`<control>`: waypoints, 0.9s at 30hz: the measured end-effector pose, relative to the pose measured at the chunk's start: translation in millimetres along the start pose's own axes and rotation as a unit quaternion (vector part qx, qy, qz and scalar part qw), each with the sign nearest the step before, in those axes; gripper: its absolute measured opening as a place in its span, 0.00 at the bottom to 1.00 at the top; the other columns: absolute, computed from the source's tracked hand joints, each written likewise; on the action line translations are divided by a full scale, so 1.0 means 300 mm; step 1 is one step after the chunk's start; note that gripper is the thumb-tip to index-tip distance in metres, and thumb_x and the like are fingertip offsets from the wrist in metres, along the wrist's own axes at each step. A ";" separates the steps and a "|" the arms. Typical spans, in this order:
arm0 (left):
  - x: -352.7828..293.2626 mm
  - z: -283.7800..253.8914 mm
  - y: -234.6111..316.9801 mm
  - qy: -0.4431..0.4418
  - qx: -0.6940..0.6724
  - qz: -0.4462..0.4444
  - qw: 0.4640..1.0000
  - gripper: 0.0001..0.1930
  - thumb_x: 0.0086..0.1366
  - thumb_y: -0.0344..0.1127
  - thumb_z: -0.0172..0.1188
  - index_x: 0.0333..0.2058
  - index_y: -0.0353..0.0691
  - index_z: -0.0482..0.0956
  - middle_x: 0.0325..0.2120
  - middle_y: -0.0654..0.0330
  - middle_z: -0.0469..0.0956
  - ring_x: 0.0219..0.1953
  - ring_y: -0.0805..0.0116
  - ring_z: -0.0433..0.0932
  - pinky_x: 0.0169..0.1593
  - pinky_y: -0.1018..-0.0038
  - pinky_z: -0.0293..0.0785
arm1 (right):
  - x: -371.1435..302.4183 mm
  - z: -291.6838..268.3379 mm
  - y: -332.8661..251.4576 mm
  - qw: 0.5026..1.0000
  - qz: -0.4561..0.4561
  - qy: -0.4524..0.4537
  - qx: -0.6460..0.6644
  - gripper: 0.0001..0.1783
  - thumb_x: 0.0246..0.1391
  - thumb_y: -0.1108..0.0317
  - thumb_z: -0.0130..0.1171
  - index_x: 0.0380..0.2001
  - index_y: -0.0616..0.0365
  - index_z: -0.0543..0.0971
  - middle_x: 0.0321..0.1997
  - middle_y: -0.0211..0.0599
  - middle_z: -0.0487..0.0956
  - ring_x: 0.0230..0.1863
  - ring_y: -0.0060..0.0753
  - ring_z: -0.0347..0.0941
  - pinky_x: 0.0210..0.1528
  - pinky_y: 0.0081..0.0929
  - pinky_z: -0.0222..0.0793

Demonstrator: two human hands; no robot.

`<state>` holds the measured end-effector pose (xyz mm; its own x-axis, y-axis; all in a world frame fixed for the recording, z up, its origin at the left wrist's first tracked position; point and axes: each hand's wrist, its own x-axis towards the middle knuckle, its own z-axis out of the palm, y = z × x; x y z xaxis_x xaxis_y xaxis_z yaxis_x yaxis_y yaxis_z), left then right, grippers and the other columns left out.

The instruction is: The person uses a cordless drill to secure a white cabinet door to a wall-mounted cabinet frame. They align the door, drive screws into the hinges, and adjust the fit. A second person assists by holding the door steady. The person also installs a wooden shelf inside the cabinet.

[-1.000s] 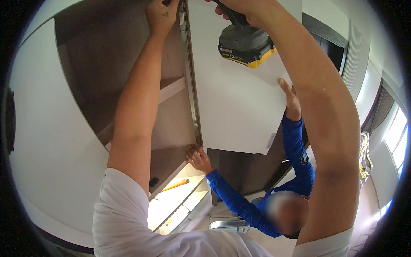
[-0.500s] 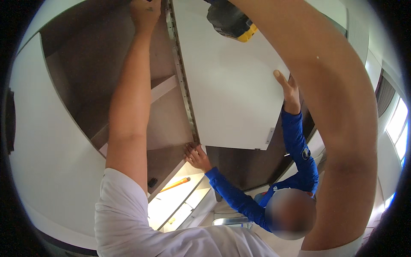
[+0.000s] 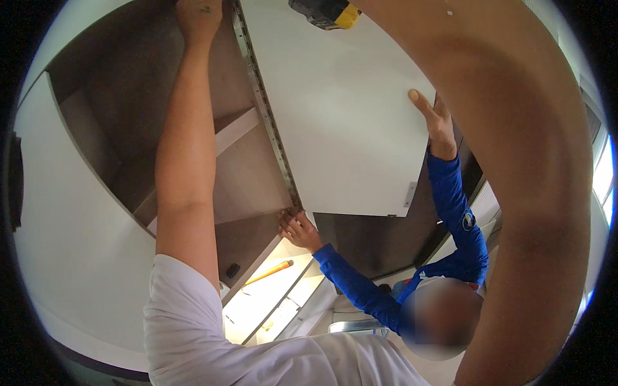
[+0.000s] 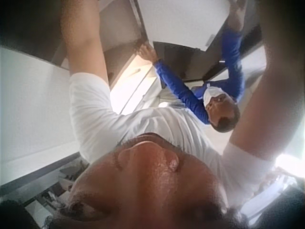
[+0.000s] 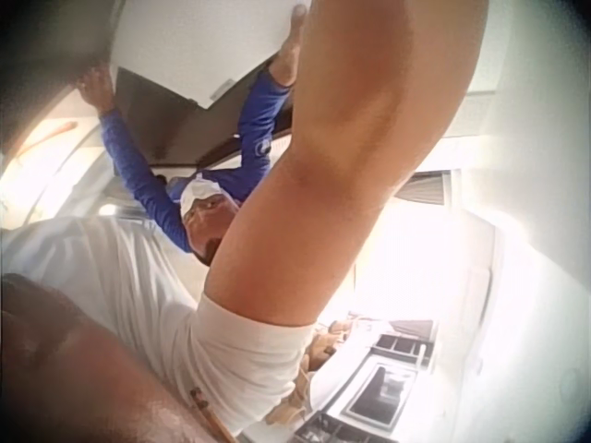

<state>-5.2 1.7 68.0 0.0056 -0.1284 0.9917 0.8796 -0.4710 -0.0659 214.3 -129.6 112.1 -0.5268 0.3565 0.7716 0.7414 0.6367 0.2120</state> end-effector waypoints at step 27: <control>-0.021 0.021 0.018 0.018 0.045 0.016 0.999 0.09 0.67 0.31 0.62 0.37 0.28 0.83 0.33 0.45 0.84 0.36 0.49 0.83 0.42 0.61 0.77 | -0.036 -0.010 -0.005 0.993 0.027 0.002 0.111 0.29 0.57 0.49 0.65 0.25 0.73 0.84 0.20 0.48 0.81 0.20 0.37 0.78 0.28 0.35 0.75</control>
<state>2.5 5.6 62.2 0.0186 -0.1744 0.9845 0.9188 -0.3853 -0.0856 220.1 -136.5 105.4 -0.4858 0.3917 0.7814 0.6590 0.7514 0.0331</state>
